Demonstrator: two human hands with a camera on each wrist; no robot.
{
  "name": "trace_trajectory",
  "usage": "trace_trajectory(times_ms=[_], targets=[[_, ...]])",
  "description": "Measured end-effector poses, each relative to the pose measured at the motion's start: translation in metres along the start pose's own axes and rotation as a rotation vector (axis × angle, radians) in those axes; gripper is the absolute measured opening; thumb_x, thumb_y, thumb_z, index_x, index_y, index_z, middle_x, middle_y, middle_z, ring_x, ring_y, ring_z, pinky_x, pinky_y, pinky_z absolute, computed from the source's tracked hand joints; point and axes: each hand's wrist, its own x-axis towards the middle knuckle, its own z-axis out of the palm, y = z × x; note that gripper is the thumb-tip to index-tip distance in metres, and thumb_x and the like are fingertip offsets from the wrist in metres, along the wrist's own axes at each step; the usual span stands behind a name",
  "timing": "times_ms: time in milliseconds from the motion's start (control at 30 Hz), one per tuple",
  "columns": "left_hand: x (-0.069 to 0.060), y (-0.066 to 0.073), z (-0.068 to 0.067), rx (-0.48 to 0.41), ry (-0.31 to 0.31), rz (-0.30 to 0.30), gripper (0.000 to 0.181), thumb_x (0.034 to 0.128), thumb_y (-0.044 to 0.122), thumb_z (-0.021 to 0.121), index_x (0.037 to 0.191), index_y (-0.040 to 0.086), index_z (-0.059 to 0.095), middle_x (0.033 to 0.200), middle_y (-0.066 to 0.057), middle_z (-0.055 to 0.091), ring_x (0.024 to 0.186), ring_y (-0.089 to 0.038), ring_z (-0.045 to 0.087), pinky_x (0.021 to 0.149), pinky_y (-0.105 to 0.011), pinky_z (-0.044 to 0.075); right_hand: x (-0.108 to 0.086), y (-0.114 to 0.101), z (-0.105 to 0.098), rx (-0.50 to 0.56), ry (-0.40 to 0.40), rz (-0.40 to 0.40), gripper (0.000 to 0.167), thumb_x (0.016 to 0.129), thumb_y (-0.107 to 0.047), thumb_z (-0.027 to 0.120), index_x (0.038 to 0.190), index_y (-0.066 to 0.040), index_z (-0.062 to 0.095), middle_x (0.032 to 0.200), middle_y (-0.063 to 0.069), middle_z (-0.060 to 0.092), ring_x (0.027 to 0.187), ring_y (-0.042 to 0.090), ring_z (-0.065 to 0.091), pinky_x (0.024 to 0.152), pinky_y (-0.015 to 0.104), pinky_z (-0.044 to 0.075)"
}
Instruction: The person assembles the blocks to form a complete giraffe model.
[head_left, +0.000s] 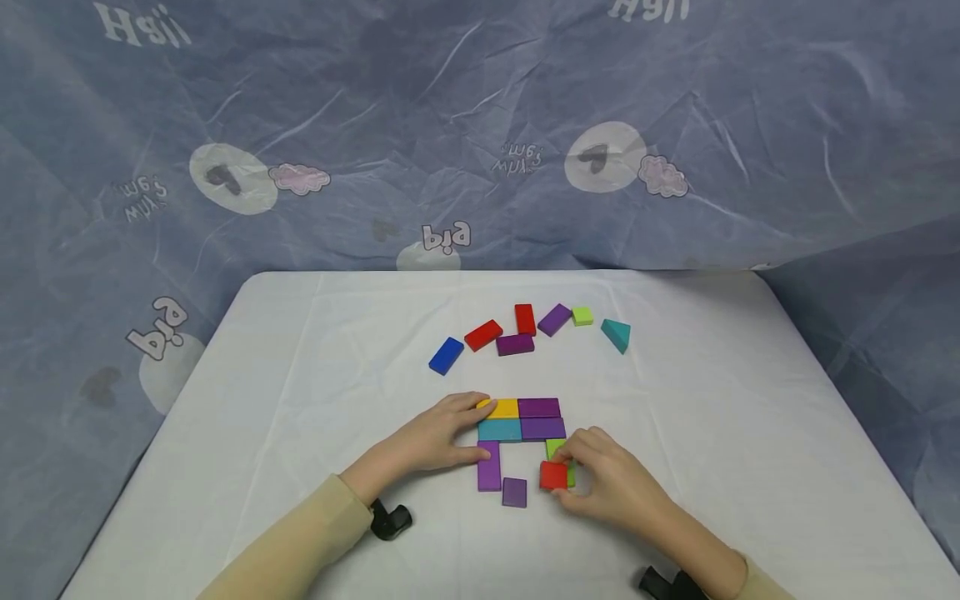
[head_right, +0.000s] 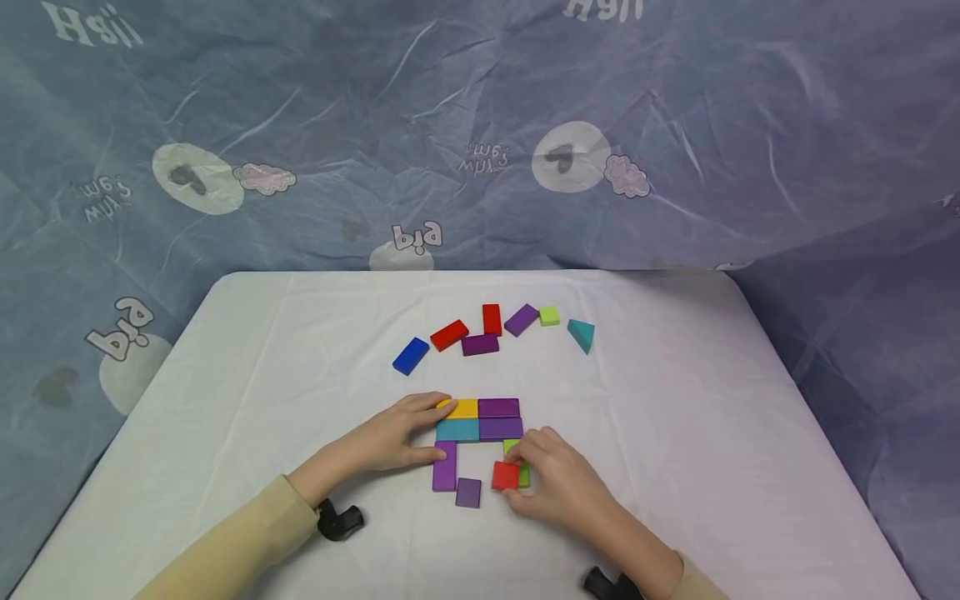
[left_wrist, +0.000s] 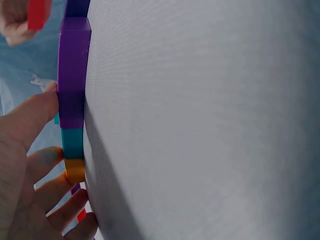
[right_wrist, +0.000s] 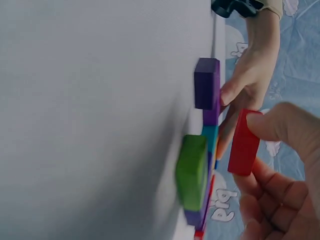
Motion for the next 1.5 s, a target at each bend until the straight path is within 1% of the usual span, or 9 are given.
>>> trace_trajectory(times_ms=[167,333,500,667,767,933,1200,1367,1500], targets=[[0.001,-0.001,-0.001,0.004,0.002,0.004,0.074,0.0906,0.045,0.067,0.153,0.019,0.037,0.157,-0.008,0.038,0.145,-0.028,0.034,0.115,-0.046,0.036,-0.018,0.013,0.003,-0.007,0.029,-0.127,0.034,0.064,-0.021,0.087,0.090,-0.023,0.066,0.091,-0.018,0.056,0.089,0.003,0.048,0.076,0.022,0.053],[0.002,-0.001,-0.001,0.010,-0.003,-0.003,0.075,0.0906,0.046,0.067,0.154,0.020,0.036,0.158,-0.007,0.038,0.146,-0.027,0.033,0.116,-0.045,0.035,-0.026,0.019,0.012,-0.016,0.071,-0.218,0.036,0.062,-0.019,0.088,0.091,-0.023,0.066,0.094,-0.017,0.056,0.090,0.002,0.048,0.077,0.021,0.052],[0.002,-0.002,0.000,0.011,-0.005,0.000,0.075,0.0911,0.047,0.066,0.154,0.020,0.035,0.158,-0.006,0.037,0.146,-0.026,0.032,0.117,-0.043,0.034,-0.027,0.022,0.015,-0.036,0.120,-0.269,0.038,0.062,-0.015,0.088,0.092,-0.020,0.066,0.094,-0.014,0.055,0.088,0.005,0.050,0.075,0.020,0.051],[0.002,-0.001,0.000,0.011,-0.004,-0.003,0.075,0.0909,0.047,0.066,0.154,0.021,0.035,0.158,-0.006,0.037,0.146,-0.026,0.033,0.116,-0.044,0.035,-0.025,0.023,0.015,-0.013,0.134,-0.296,0.039,0.062,-0.012,0.090,0.091,-0.019,0.065,0.093,-0.013,0.055,0.085,0.003,0.052,0.075,0.012,0.048],[0.003,-0.001,-0.001,0.016,-0.006,-0.006,0.075,0.0911,0.047,0.066,0.154,0.021,0.035,0.158,-0.006,0.037,0.146,-0.026,0.032,0.116,-0.043,0.035,-0.024,0.023,0.015,0.028,0.106,-0.291,0.038,0.063,-0.011,0.089,0.091,-0.018,0.064,0.093,-0.012,0.054,0.082,0.003,0.053,0.072,0.010,0.048],[0.002,-0.001,-0.002,0.012,-0.004,-0.002,0.075,0.0910,0.047,0.066,0.154,0.021,0.035,0.158,-0.006,0.037,0.146,-0.026,0.032,0.116,-0.044,0.035,-0.025,0.023,0.014,0.079,0.050,-0.257,0.037,0.066,-0.009,0.088,0.092,-0.018,0.062,0.094,-0.012,0.053,0.080,0.002,0.052,0.066,0.012,0.048],[0.002,-0.001,-0.002,0.008,-0.006,-0.002,0.074,0.0912,0.046,0.066,0.154,0.020,0.035,0.157,-0.007,0.037,0.146,-0.027,0.033,0.116,-0.045,0.035,-0.024,0.024,0.016,0.099,0.061,-0.261,0.036,0.066,-0.009,0.088,0.091,-0.017,0.063,0.093,-0.011,0.052,0.078,0.002,0.051,0.064,0.010,0.046],[0.001,0.000,-0.001,-0.003,-0.005,-0.004,0.075,0.0909,0.045,0.067,0.153,0.019,0.036,0.158,-0.007,0.037,0.146,-0.028,0.033,0.116,-0.046,0.035,-0.023,0.025,0.011,0.105,0.013,-0.212,0.035,0.069,-0.018,0.089,0.093,-0.019,0.063,0.094,-0.011,0.052,0.079,0.003,0.052,0.065,0.014,0.050],[0.000,0.001,-0.001,-0.006,-0.004,0.001,0.075,0.0909,0.045,0.067,0.154,0.019,0.036,0.158,-0.008,0.037,0.146,-0.028,0.033,0.116,-0.046,0.035,-0.012,0.029,0.000,0.126,-0.001,-0.159,0.030,0.075,-0.022,0.086,0.097,-0.018,0.065,0.097,-0.010,0.056,0.081,0.004,0.054,0.069,0.019,0.052]])
